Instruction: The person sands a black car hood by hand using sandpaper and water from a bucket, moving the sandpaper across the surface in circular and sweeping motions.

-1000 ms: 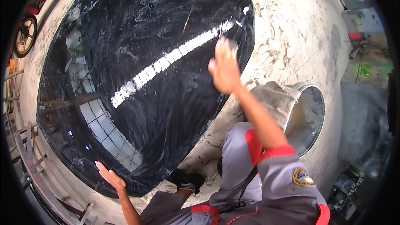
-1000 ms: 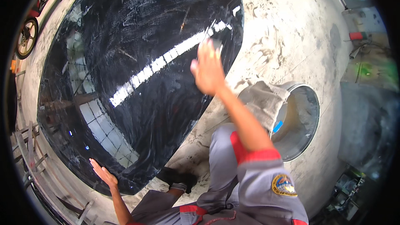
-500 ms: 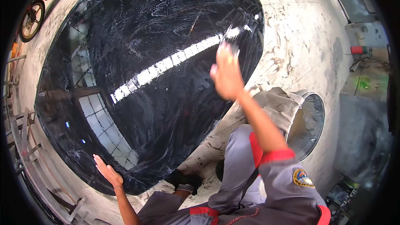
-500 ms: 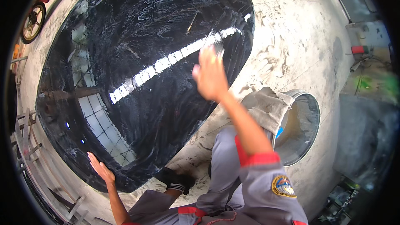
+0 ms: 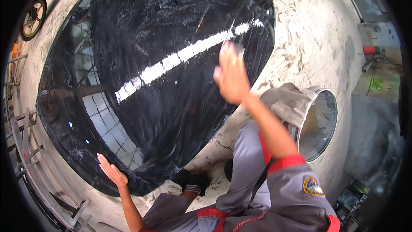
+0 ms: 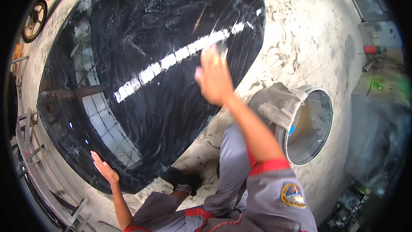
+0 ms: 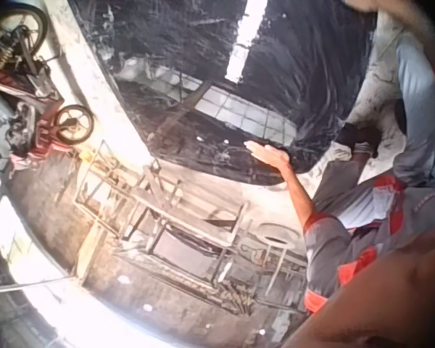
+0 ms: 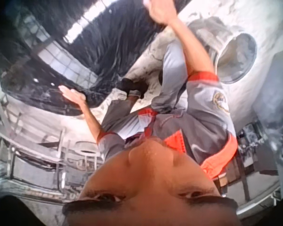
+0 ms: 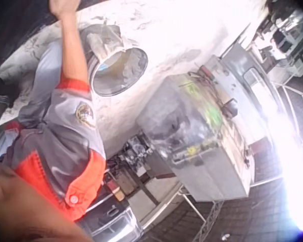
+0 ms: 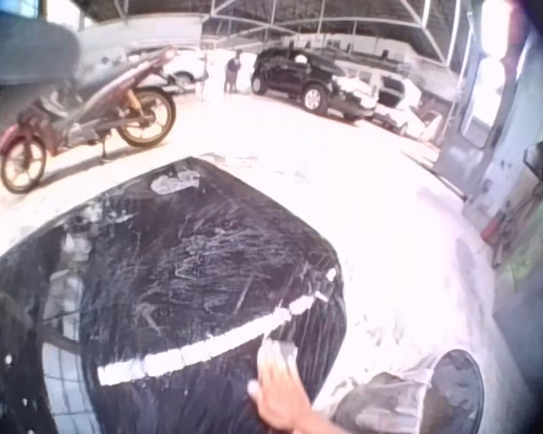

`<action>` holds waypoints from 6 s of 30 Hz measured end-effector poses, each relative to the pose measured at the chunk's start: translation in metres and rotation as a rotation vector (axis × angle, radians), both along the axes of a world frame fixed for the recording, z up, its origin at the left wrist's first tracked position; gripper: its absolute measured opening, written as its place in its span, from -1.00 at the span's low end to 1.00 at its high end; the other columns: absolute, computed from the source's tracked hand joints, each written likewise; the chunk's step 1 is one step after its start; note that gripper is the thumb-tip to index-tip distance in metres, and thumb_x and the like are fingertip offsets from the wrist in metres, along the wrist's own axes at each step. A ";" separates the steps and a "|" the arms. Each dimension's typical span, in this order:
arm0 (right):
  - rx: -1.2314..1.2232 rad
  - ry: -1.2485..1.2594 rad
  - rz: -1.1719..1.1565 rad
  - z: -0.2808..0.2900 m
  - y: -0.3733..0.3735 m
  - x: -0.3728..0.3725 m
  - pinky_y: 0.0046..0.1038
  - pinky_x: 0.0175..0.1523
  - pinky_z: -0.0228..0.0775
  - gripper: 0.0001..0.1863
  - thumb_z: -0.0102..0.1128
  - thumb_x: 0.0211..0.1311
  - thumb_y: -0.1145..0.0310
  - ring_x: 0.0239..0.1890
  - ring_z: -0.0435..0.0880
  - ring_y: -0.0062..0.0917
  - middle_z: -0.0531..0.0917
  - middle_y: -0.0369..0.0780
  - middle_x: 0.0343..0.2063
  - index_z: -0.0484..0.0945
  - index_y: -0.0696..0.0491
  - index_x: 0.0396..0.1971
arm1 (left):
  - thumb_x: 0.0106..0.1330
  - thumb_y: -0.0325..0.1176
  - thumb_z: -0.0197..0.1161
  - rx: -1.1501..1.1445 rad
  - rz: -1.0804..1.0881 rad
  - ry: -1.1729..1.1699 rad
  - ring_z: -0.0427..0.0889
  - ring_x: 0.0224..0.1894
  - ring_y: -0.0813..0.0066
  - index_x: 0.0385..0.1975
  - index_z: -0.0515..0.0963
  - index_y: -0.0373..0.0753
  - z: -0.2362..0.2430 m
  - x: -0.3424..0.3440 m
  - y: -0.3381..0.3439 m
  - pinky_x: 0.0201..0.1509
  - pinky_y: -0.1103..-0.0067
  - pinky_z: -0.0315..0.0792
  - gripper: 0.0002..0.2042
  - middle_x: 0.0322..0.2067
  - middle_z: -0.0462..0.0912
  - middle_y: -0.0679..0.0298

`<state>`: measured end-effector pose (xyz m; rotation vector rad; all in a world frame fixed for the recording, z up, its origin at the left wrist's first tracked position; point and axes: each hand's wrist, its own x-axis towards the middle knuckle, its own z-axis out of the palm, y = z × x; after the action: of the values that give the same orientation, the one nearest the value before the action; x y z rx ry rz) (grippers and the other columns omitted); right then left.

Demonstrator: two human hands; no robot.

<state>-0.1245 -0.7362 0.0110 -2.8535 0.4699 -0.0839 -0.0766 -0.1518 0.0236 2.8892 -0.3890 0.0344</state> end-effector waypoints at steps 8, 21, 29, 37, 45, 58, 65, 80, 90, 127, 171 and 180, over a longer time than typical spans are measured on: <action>-0.093 -0.178 -0.077 -0.002 -0.118 0.081 -0.03 0.60 -0.18 -0.30 -0.19 0.56 0.09 0.57 0.03 -0.02 0.11 0.12 0.51 0.09 0.29 0.47 | 0.62 0.11 -0.49 -0.051 -0.032 0.017 -0.08 0.63 0.12 0.57 0.02 -0.29 -0.014 0.007 -0.021 0.63 0.16 -0.30 -0.29 0.59 0.00 0.07; 0.008 -0.042 0.066 0.017 0.012 0.018 -0.05 0.61 -0.23 -0.25 -0.17 0.55 0.09 0.61 -0.06 -0.10 0.01 0.06 0.56 -0.03 0.26 0.53 | 0.63 0.06 -0.51 -0.029 -0.033 -0.001 -0.07 0.63 0.10 0.57 0.03 -0.29 -0.007 0.003 -0.014 0.63 0.17 -0.28 -0.32 0.58 0.01 0.08; 0.041 -0.011 0.004 0.009 0.119 -0.043 0.00 0.60 -0.22 -0.22 -0.06 0.51 0.09 0.61 -0.07 -0.10 -0.02 0.07 0.56 0.00 0.26 0.52 | 0.64 -0.01 -0.47 -0.033 -0.037 -0.008 -0.05 0.62 0.12 0.57 0.04 -0.27 -0.007 0.000 -0.005 0.63 0.17 -0.26 -0.36 0.58 0.03 0.10; 0.061 -0.047 0.080 0.009 0.071 -0.031 0.01 0.59 -0.15 -0.28 -0.16 0.54 0.15 0.59 0.00 -0.07 0.04 0.04 0.55 0.00 0.24 0.52 | 0.64 -0.01 -0.46 -0.050 -0.059 -0.032 -0.03 0.62 0.10 0.56 0.06 -0.27 -0.008 0.003 -0.008 0.62 0.15 -0.23 -0.37 0.57 0.05 0.09; 0.018 -0.073 -0.054 -0.004 0.124 -0.067 0.05 0.60 -0.28 -0.25 -0.14 0.53 0.12 0.60 -0.06 -0.01 0.01 0.14 0.54 0.00 0.31 0.51 | 0.64 0.00 -0.46 -0.033 -0.045 -0.036 -0.03 0.62 0.11 0.56 0.05 -0.27 -0.009 0.004 -0.003 0.63 0.17 -0.24 -0.36 0.58 0.05 0.10; -0.093 -0.237 -0.307 -0.038 -0.036 -0.026 0.08 0.58 -0.20 -0.27 -0.18 0.53 0.11 0.58 -0.03 0.05 0.06 0.18 0.51 0.07 0.37 0.46 | 0.64 0.06 -0.46 -0.025 -0.043 -0.037 -0.06 0.63 0.13 0.57 0.04 -0.26 -0.011 0.005 -0.010 0.63 0.17 -0.28 -0.34 0.59 0.02 0.12; -0.125 -0.238 -0.023 -0.002 -0.030 0.011 0.04 0.57 -0.12 -0.27 -0.09 0.50 0.10 0.56 0.04 0.04 0.09 0.16 0.51 0.12 0.30 0.46 | 0.63 0.09 -0.46 -0.047 -0.035 -0.020 -0.07 0.63 0.14 0.57 0.02 -0.25 -0.011 0.005 -0.012 0.63 0.18 -0.28 -0.32 0.59 0.01 0.12; -0.146 -0.188 -0.173 -0.004 0.011 -0.043 0.04 0.56 -0.14 -0.36 -0.21 0.50 0.20 0.54 0.11 -0.02 0.14 0.14 0.48 0.19 0.32 0.41 | 0.64 0.07 -0.47 -0.048 -0.057 -0.038 -0.08 0.63 0.14 0.57 0.03 -0.25 -0.010 0.007 -0.009 0.63 0.17 -0.28 -0.33 0.59 0.00 0.12; 0.176 -0.027 0.053 0.001 0.179 -0.102 0.07 0.53 -0.06 -0.26 -0.02 0.42 0.15 0.55 0.09 -0.02 0.15 0.15 0.49 0.17 0.32 0.45 | 0.63 0.08 -0.46 0.020 -0.002 -0.026 -0.07 0.63 0.14 0.57 0.02 -0.26 -0.007 0.002 0.003 0.63 0.17 -0.27 -0.32 0.59 0.00 0.11; -0.246 -0.276 0.012 0.007 0.076 0.075 0.01 0.50 0.03 -0.37 -0.09 0.42 0.32 0.43 0.23 0.17 0.28 0.31 0.35 0.18 0.45 0.34 | 0.54 -0.29 -0.11 -0.109 -0.123 -0.019 0.01 0.60 0.07 0.55 0.05 -0.32 -0.004 0.004 -0.018 0.60 0.14 -0.10 -0.40 0.57 0.03 0.05; 0.180 -0.169 0.984 -0.002 0.448 0.013 -0.20 0.62 -0.17 -0.24 0.04 0.46 0.02 0.59 0.04 -0.36 0.15 -0.12 0.54 0.16 0.16 0.49 | 0.62 0.00 -0.29 0.256 0.322 0.825 0.35 0.38 -0.20 0.45 0.26 -0.31 0.058 -0.058 0.094 0.50 0.21 0.20 -0.40 0.44 0.20 -0.13; 0.064 -0.061 1.120 0.042 0.323 -0.019 -0.14 0.61 -0.13 -0.27 0.25 0.32 0.18 0.55 0.15 -0.34 0.29 -0.13 0.47 0.27 0.14 0.42 | 0.55 -0.01 -0.09 0.230 0.374 0.696 0.36 0.40 -0.14 0.53 0.02 -0.36 0.035 -0.085 0.097 0.47 0.20 0.26 -0.29 0.55 -0.06 -0.09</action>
<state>-0.1437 -0.4130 0.0525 -2.6054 -1.1066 0.0513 -0.1616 -0.0549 0.0590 2.8968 0.2891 -0.9721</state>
